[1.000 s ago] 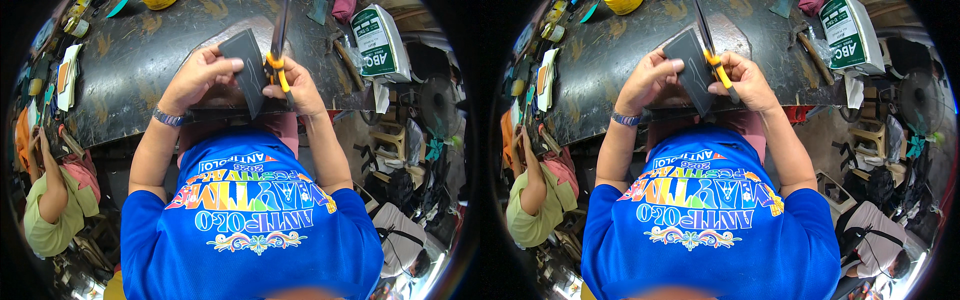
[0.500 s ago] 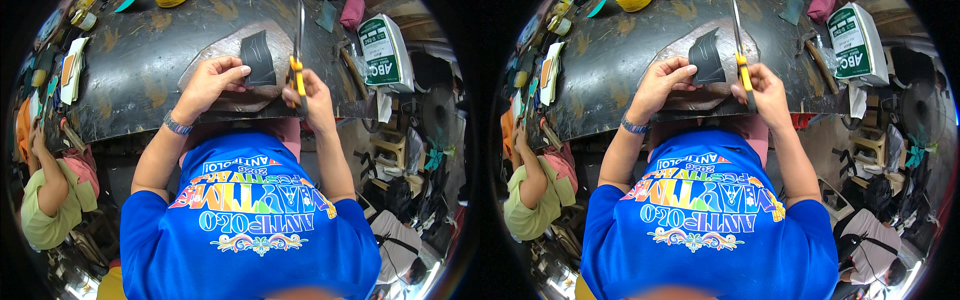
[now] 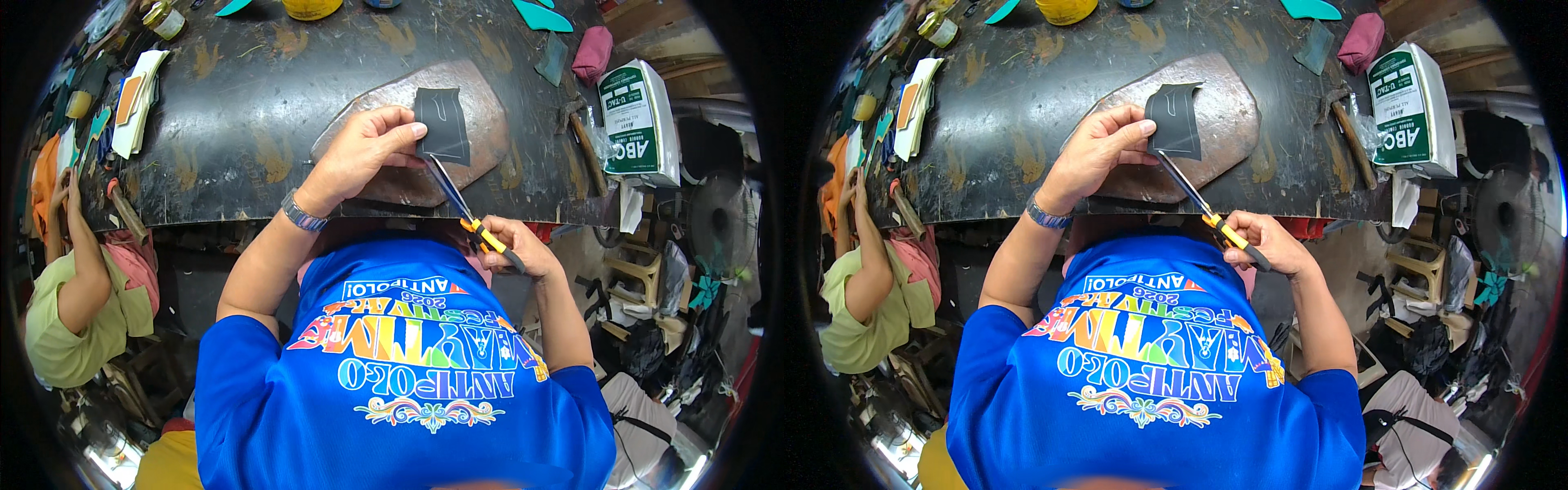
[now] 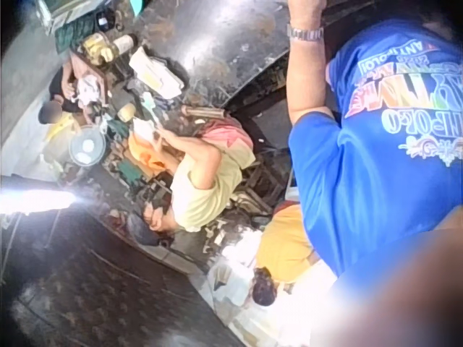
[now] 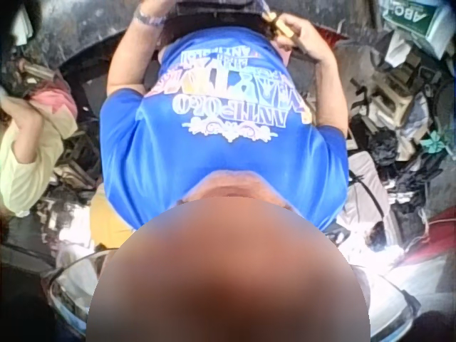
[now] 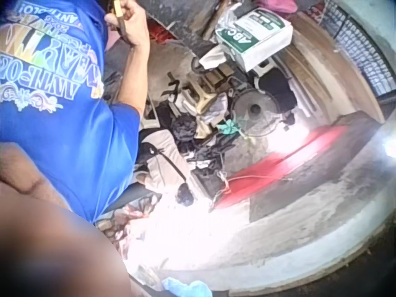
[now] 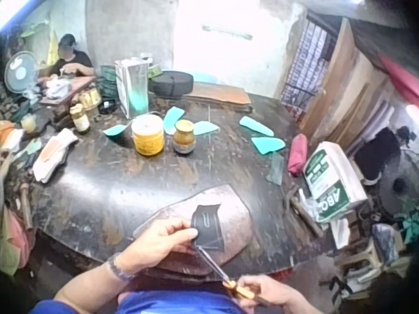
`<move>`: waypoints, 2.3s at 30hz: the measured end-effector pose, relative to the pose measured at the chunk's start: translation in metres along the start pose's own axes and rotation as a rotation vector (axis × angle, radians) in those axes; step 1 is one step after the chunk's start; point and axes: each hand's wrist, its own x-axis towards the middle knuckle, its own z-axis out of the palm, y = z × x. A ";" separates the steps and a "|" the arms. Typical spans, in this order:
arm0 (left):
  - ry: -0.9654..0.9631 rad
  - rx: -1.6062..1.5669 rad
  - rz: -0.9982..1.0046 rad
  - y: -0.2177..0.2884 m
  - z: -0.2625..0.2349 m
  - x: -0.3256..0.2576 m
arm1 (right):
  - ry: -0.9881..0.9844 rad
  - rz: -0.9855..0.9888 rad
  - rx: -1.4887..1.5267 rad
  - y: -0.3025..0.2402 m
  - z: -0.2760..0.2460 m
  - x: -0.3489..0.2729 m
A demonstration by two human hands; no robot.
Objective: The person cuts a black sheet with scissors, applies adhesive to a teal sheet, and assembles the pieces on a workbench. They also apply a dark substance to the black sheet and fold it.
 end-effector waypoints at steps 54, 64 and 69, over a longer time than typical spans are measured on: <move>-0.101 0.098 -0.035 0.005 -0.002 -0.003 | -0.019 -0.004 0.055 0.020 -0.005 0.004; -0.102 0.086 -0.054 0.002 0.000 -0.002 | -0.014 -0.013 0.072 0.021 -0.002 0.002; -0.115 0.109 -0.036 0.005 0.000 -0.005 | 0.002 -0.019 0.061 0.022 -0.001 0.002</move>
